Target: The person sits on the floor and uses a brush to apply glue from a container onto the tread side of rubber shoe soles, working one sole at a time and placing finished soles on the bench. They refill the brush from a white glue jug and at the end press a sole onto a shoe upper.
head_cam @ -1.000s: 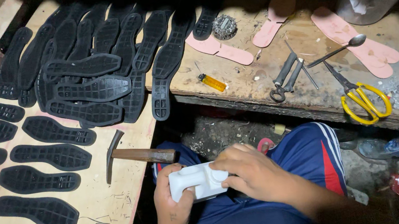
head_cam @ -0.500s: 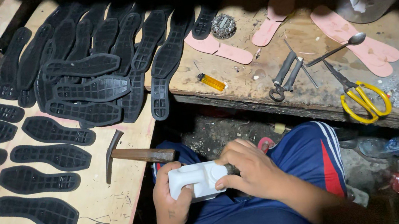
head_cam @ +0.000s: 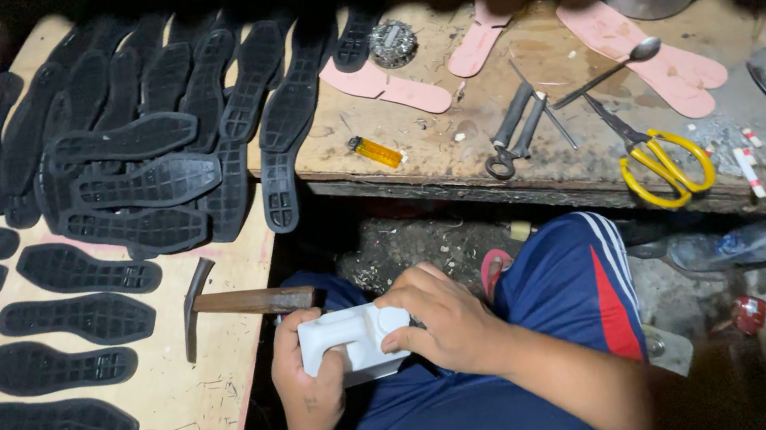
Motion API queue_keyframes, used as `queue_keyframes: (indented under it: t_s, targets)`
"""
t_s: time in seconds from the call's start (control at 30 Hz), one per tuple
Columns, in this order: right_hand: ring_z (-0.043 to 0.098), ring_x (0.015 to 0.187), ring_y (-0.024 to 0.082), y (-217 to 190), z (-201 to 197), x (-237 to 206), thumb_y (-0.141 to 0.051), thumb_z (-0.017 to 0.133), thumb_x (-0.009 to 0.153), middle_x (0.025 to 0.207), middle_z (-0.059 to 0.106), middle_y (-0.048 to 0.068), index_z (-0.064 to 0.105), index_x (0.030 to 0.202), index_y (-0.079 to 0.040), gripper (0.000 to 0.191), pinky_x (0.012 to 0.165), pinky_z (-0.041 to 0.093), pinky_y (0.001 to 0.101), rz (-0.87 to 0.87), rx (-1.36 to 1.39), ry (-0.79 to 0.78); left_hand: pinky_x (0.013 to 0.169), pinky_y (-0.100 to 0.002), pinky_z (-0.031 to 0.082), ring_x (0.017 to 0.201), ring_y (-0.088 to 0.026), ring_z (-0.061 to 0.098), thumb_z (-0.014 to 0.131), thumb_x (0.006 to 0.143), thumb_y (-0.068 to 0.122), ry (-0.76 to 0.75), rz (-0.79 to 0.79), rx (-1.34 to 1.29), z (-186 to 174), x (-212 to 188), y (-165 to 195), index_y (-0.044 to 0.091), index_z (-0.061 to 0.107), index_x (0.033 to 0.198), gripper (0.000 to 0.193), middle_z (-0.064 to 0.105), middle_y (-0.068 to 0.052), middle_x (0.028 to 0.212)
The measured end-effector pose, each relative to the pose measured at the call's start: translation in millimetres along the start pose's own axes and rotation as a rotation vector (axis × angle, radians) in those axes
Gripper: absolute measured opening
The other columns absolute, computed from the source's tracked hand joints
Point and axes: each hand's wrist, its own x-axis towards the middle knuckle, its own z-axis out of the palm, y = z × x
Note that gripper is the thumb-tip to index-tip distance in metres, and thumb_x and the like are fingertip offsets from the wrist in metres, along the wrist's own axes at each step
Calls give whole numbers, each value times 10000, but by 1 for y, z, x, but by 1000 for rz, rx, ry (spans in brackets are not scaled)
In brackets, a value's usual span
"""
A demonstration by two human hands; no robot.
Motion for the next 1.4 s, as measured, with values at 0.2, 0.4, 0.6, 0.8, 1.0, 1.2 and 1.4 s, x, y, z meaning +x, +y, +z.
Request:
queue_keyframes:
  t_s: [0.2,0.4,0.6,0.8,1.0,1.2,1.4]
  targets:
    - [576,1141,389,-17,-47,-34,-213,804,783,1234,617,187,621,1290,-2,579,998,446,450,-85,-46,79,927,-285,525,1018,-150,635,609,818,7,-144,-11,56,47,-4,9,7,519,1253,444,657,-96,1141]
    - [621,1144,325,-17,-112,-103,-125,812,834,1209,674,129,630,1348,-13,556,1014,493,439,-17,-123,76,989,-325,519,1116,-204,607,718,833,62,-493,125,38,148,-14,28,29,510,1306,517,578,-130,1283]
    - [653,962,259,-13,-206,-211,-89,766,791,1000,702,119,667,1254,-4,482,860,532,384,263,-346,189,1138,-389,426,1293,-354,568,735,808,96,-710,464,225,219,-23,17,-19,544,1276,518,565,-199,1365]
    - [657,828,294,19,-254,-340,-173,781,808,966,677,182,693,1275,-25,498,748,527,409,911,-610,344,674,-311,466,679,-196,557,539,969,74,-523,60,578,197,-29,-77,-8,602,885,134,574,-109,741]
    - [719,983,309,100,-213,-482,-321,739,898,1118,738,156,676,1267,-56,459,872,552,398,1078,-582,710,644,-285,412,676,-126,478,459,1080,150,-350,-147,483,147,-44,-134,21,581,877,270,554,-66,698]
    - [715,938,404,164,-185,-556,-514,719,894,1050,749,212,717,1264,-88,564,850,551,495,1689,-791,266,667,-272,465,711,-120,553,588,996,121,-408,-13,619,167,-45,-124,23,622,915,132,630,-49,790]
    - [724,975,380,148,-179,-572,-491,736,821,1021,766,187,741,1232,-146,537,880,557,476,1763,-583,358,699,-271,472,778,-135,557,635,942,75,-374,86,688,189,-50,-116,29,611,999,76,605,-66,921]
